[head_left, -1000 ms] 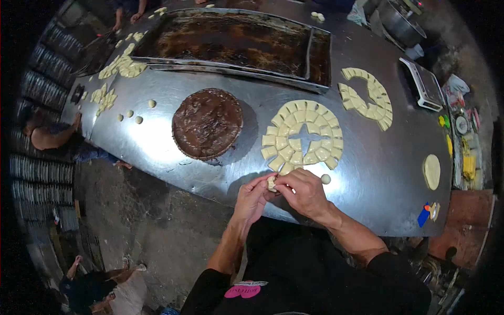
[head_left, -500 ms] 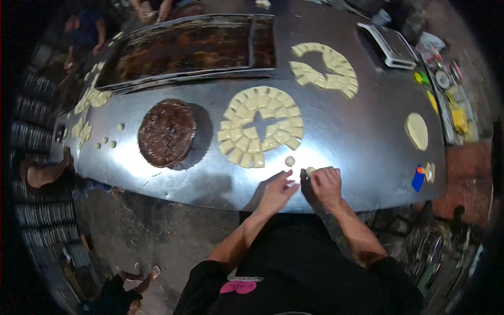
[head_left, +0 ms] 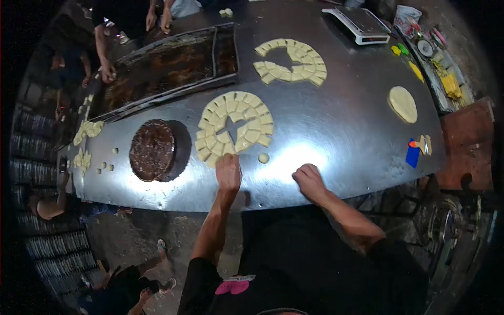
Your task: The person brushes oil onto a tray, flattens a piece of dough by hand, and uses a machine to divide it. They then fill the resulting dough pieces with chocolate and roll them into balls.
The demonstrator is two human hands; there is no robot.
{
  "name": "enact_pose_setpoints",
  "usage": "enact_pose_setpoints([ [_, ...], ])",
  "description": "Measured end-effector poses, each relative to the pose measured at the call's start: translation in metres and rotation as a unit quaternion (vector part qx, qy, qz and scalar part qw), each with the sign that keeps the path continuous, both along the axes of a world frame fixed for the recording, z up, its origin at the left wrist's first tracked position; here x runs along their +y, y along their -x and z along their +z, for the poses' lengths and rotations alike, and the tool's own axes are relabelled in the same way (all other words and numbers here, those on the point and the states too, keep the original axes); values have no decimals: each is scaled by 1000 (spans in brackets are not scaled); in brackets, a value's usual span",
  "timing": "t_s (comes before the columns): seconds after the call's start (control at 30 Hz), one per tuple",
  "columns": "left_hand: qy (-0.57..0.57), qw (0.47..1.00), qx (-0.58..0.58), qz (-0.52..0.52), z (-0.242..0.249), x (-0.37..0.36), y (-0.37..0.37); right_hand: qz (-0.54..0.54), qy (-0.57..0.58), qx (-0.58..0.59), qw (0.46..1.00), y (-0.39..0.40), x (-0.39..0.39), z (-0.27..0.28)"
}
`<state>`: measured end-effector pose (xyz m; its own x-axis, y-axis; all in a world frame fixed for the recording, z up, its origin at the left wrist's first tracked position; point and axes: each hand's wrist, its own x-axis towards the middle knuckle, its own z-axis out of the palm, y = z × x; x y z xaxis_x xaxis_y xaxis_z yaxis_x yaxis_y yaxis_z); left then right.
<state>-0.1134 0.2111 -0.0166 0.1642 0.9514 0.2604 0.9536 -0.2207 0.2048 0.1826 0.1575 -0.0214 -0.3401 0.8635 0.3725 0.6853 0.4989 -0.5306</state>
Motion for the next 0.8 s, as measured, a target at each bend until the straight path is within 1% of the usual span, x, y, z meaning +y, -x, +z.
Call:
enact_pose_setpoints([
  [0.03,2,999,-51,-6,-5,1,7,15,-28,-1,999,-17,3,-4],
  [0.07,-23,992,-125,-20,-3,-1,12,-36,-19,-32,999,-21,15,1],
  [0.1,-22,992,-120,-14,10,-5,10,-88,-4,-61,994,-22,28,10],
  [0.13,63,960,-269,42,35,-8,1,-128,-5,-8,992,-5,48,14],
  [0.17,144,895,-411,97,48,-11,-3,-135,-15,17,991,12,63,10],
  [0.2,120,876,-458,88,39,-14,0,-89,-11,49,995,27,60,2],
  [0.23,122,878,-455,91,34,-20,5,-46,-7,81,996,36,55,-3],
  [0.27,127,898,-413,79,31,-25,12,21,48,32,998,32,34,-1],
  [0.3,131,916,-373,66,24,-31,18,61,60,64,994,20,15,3],
  [0.33,106,935,-335,47,6,-38,28,62,18,50,997,-4,13,-5],
  [0.37,106,934,-337,50,5,-38,27,65,-20,36,997,-27,13,-15],
  [0.4,57,962,-265,33,5,-44,26,5,40,-54,998,-42,21,-12],
  [0.43,9,982,-187,14,8,-50,25,-56,100,-142,983,-47,38,-1],
  [0.47,22,987,-153,38,22,-49,17,-153,-20,-4,988,-23,53,12],
  [0.5,23,987,-154,40,16,-50,19,-186,-7,44,982,-4,69,5],
  [0.57,29,990,-129,43,0,-51,23,-167,53,159,972,35,65,-4],
  [0.6,30,990,-134,39,3,-52,26,-111,53,123,985,41,48,5],
  [0.63,140,949,-266,90,11,-54,30,-54,50,85,994,44,24,14],
  [0.67,249,876,-389,138,21,-58,32,-21,95,87,991,32,4,7],
  [0.7,251,873,-396,133,33,-60,33,-6,84,90,992,20,-7,10],
  [0.77,342,745,-556,139,57,-68,34,-63,119,63,989,12,-10,25],
  [0.8,379,729,-549,154,59,-69,35,-115,177,86,974,23,-2,42],
])
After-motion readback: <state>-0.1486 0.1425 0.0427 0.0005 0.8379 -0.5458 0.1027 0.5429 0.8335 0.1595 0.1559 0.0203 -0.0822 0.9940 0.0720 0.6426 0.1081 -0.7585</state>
